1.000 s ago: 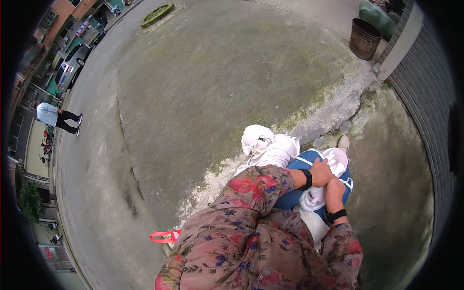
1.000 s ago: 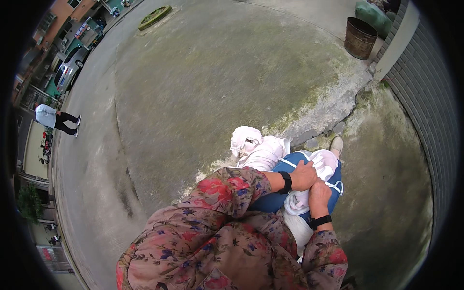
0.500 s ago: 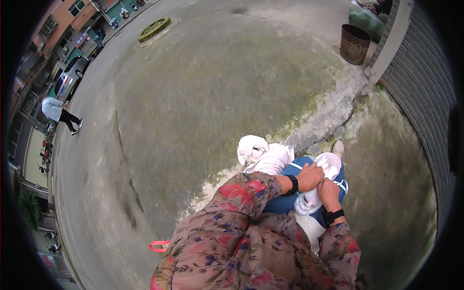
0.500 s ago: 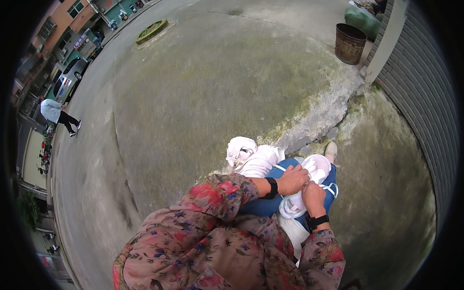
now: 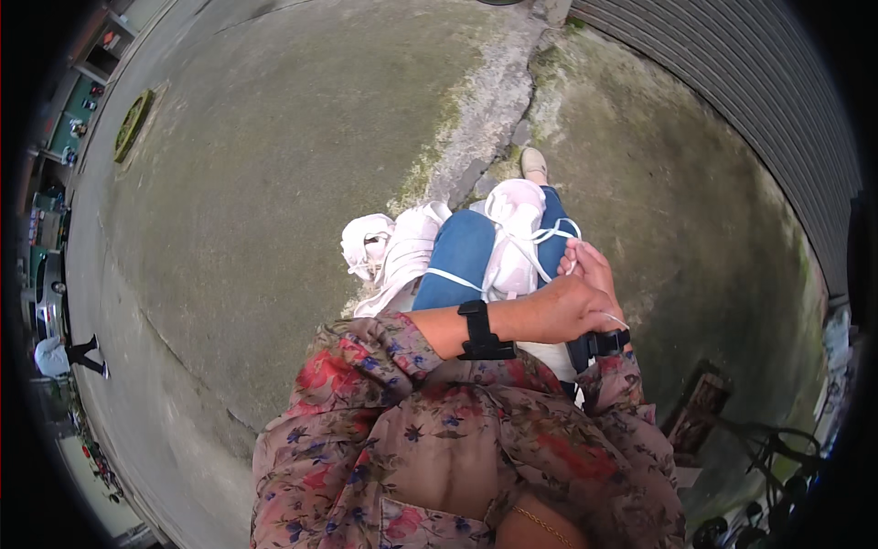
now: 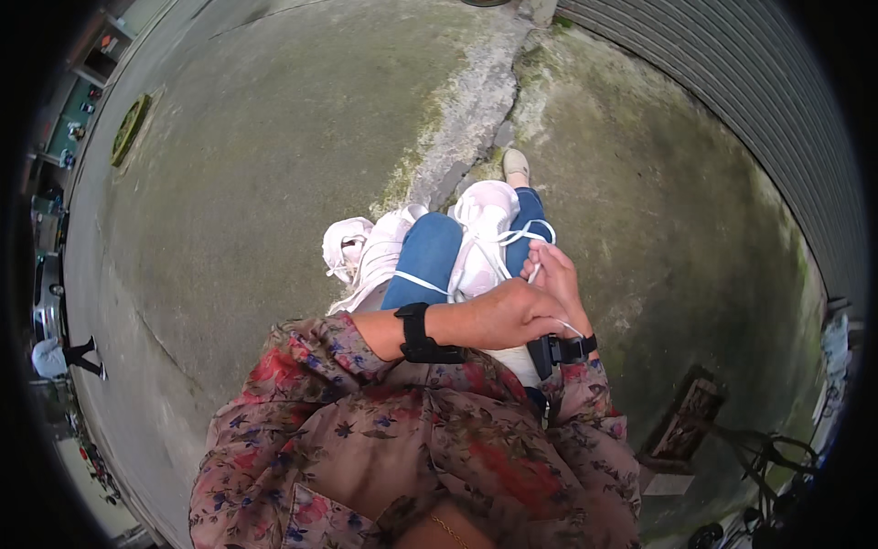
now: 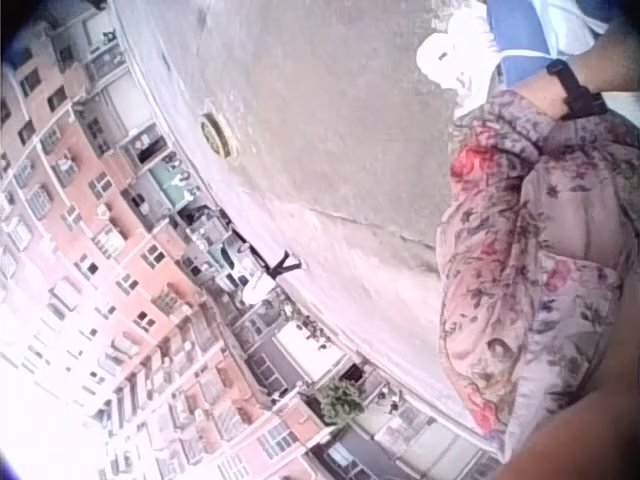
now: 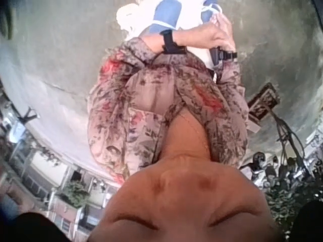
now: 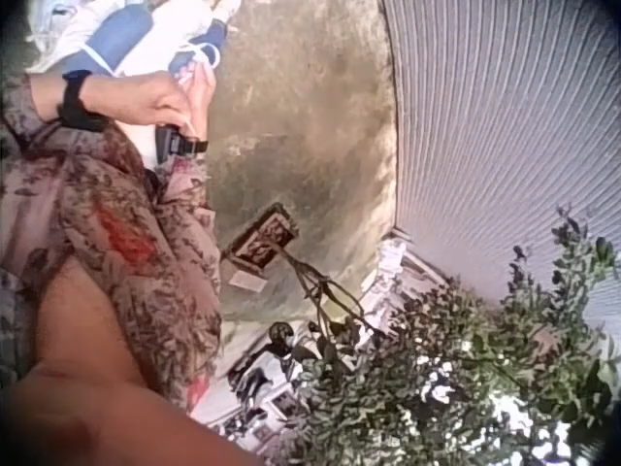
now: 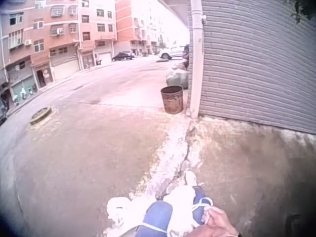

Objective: Lace and tie the shoelaces of a white shoe while holding it in the lap.

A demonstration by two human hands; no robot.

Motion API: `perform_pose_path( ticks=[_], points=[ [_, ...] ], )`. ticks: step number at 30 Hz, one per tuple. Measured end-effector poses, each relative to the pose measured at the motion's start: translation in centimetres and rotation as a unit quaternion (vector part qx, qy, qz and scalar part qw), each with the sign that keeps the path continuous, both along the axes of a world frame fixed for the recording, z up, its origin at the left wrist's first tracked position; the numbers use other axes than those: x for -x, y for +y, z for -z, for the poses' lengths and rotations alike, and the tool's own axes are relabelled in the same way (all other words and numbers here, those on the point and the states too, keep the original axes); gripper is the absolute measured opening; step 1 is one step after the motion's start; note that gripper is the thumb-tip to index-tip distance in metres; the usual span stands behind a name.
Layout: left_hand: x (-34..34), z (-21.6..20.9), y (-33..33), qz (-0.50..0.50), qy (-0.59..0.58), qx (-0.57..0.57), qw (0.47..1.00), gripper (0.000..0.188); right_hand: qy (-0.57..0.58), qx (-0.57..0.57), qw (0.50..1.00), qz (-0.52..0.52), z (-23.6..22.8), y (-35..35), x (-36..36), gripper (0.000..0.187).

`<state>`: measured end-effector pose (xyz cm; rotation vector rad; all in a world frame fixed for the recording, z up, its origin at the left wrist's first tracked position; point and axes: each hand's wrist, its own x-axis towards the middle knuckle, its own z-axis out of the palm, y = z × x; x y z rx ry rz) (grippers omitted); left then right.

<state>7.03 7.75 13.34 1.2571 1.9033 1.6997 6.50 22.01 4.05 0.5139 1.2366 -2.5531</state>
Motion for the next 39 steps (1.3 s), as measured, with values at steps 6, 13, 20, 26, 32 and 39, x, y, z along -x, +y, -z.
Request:
perform_pose_path(
  ticks=[6,13,20,26,32,39],
  points=[
    [3.4,6.2,-2.3,-0.254,-0.270,0.052,0.927,0.022,0.066,-0.130,0.989,-0.009,-1.7,-1.5,-0.3,0.031],
    [2.0,6.3,-2.4,-0.304,-0.148,0.120,0.933,0.020,0.082,-0.193,0.977,0.027,-1.6,-3.4,-0.6,0.026],
    [2.2,6.5,-3.7,-0.283,-0.055,0.173,0.942,0.018,0.102,-0.265,0.959,-0.006,-1.3,-4.2,-0.2,0.023],
    [4.2,6.3,-4.2,-0.191,-0.125,0.220,0.948,0.019,0.180,-0.340,0.923,-0.004,-0.6,-3.5,-0.1,0.021],
    [10.3,9.3,-6.2,-0.184,0.039,0.296,0.936,0.017,0.180,-0.257,0.949,0.010,-2.6,-3.2,0.3,0.021],
    [11.0,11.0,-4.8,-0.065,0.202,0.418,0.883,0.007,0.189,-0.173,0.966,-0.028,-6.4,-1.7,1.2,0.022]
  ],
)
